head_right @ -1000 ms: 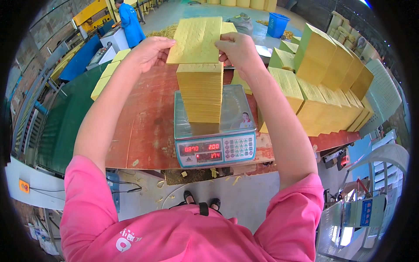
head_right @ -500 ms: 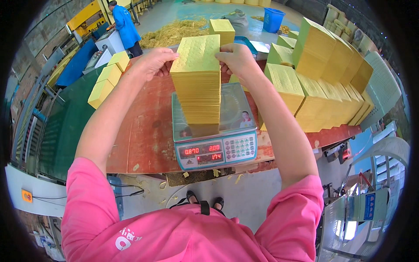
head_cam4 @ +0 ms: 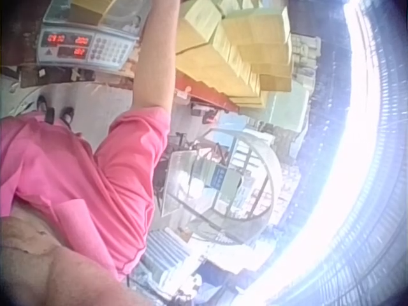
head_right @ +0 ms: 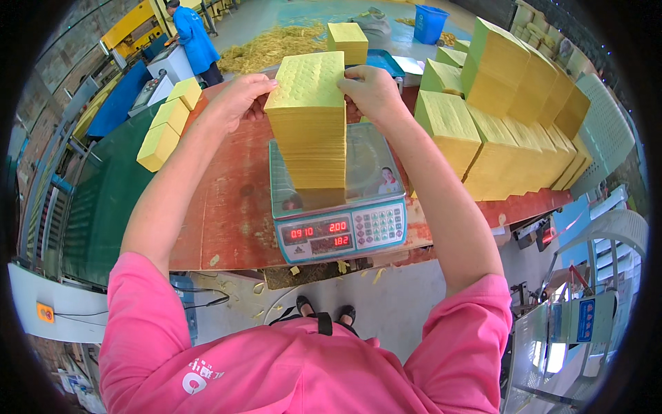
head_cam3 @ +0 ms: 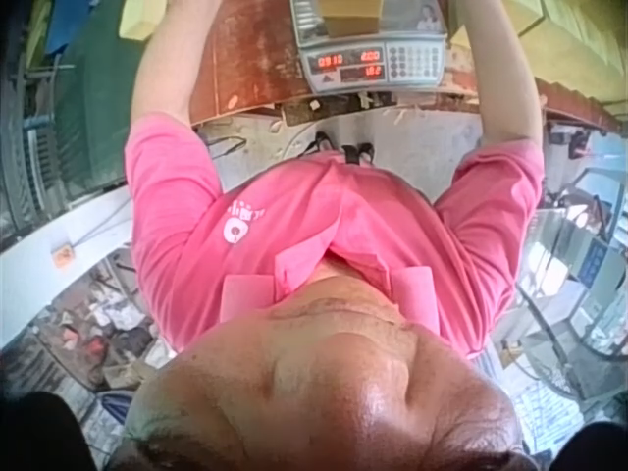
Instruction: Weighing and stacking blocks of yellow paper products in a factory setting.
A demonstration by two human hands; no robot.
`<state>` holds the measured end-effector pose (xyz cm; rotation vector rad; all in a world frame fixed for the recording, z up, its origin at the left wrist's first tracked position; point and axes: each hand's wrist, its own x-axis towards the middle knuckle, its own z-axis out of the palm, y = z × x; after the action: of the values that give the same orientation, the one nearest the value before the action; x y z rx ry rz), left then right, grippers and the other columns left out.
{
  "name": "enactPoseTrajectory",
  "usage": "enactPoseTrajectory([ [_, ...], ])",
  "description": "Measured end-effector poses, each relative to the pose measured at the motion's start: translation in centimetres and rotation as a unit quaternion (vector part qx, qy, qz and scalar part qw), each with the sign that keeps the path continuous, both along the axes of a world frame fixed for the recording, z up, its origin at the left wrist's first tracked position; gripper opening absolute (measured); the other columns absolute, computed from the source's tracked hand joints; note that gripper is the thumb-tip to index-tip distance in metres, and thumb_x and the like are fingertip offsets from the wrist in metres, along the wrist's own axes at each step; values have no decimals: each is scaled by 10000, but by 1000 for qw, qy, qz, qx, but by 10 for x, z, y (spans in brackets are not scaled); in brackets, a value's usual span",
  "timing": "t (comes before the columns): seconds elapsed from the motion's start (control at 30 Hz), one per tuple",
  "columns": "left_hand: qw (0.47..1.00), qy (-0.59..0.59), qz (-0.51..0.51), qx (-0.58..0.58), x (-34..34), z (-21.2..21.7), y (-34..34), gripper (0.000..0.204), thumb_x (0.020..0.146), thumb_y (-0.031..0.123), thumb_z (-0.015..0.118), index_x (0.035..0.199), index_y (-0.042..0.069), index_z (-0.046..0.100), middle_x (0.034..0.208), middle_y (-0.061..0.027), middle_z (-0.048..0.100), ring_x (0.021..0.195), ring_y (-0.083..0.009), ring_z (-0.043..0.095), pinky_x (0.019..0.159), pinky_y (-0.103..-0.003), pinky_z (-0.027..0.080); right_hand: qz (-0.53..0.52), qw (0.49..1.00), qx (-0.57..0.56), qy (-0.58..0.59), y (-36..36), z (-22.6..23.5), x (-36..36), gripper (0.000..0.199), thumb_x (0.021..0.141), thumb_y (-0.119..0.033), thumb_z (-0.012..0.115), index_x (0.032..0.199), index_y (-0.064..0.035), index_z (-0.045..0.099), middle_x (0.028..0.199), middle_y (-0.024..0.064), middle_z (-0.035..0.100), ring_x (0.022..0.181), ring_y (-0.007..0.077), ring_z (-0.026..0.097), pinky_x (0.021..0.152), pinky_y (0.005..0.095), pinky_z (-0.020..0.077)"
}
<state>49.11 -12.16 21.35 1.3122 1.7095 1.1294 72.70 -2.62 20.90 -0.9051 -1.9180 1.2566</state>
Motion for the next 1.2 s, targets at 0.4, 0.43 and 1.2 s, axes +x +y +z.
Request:
enactPoseTrajectory([
  [0.4, 962, 100, 243, 73, -79, -148, -121, 257, 930, 243, 576, 1071, 28, 576, 713, -89, 609, 650, -182, 613, 591, -308, 485, -112, 987, 20, 110, -33, -81, 104, 235, 941, -123, 546, 1132, -13, 628, 692, -4, 542, 580, 65, 491, 524, 200, 381],
  [0.43, 932, 241, 258, 79, -103, -187, -151, 278, 920, 219, 579, 1103, 10, 570, 752, -118, 623, 714, -221, 634, 653, -344, 507, -128, 986, 8, 105, -34, -101, 124, 212, 943, -114, 539, 1098, -12, 642, 684, -3, 540, 581, 62, 493, 526, 199, 381],
  [1.2, 808, 522, 266, -61, -47, -296, -266, 406, 942, 282, 501, 1265, 39, 542, 1357, -156, 496, 1238, -344, 448, 1037, -442, 352, -302, 951, 54, 28, -27, -292, 220, 135, 898, -34, 545, 942, -20, 672, 694, 18, 597, 602, 59, 545, 579, 224, 456],
])
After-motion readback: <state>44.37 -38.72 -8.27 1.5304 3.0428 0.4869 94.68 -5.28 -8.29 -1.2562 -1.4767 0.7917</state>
